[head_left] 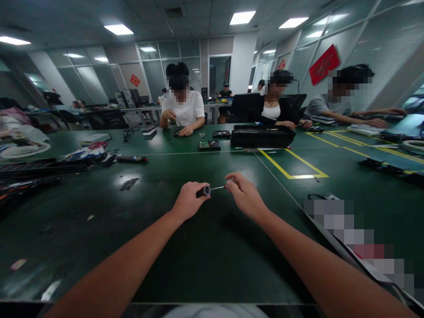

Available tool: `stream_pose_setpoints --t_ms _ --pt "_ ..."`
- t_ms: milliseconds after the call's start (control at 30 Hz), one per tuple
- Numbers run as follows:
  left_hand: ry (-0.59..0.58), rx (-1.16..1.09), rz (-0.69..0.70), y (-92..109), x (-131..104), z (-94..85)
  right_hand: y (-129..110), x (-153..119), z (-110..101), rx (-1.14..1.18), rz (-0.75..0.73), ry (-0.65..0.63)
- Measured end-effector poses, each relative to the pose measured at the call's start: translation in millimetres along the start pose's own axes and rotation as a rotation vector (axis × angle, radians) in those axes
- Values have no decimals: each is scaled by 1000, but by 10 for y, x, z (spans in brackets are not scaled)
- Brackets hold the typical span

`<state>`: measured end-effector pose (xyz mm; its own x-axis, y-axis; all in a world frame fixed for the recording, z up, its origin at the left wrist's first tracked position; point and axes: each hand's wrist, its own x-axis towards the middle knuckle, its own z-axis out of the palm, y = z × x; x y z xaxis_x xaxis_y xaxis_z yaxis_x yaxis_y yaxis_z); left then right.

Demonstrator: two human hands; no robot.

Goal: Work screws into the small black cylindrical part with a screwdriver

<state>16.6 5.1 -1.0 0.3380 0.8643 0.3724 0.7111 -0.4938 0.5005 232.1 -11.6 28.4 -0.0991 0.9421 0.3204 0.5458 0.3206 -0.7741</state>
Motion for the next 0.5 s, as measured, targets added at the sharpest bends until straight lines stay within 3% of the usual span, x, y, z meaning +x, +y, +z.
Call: stream_pose_setpoints --t_ms 133,367,500 --pt "22 -8 -4 -28 -6 9 -10 24 -2 -88 9 3" --pt "11 -8 -15 -25 -4 2 -14 -28 18 47 -85 -23" --pt "18 -11 -29 -31 -5 3 -11 -8 6 -45 -33 -40"
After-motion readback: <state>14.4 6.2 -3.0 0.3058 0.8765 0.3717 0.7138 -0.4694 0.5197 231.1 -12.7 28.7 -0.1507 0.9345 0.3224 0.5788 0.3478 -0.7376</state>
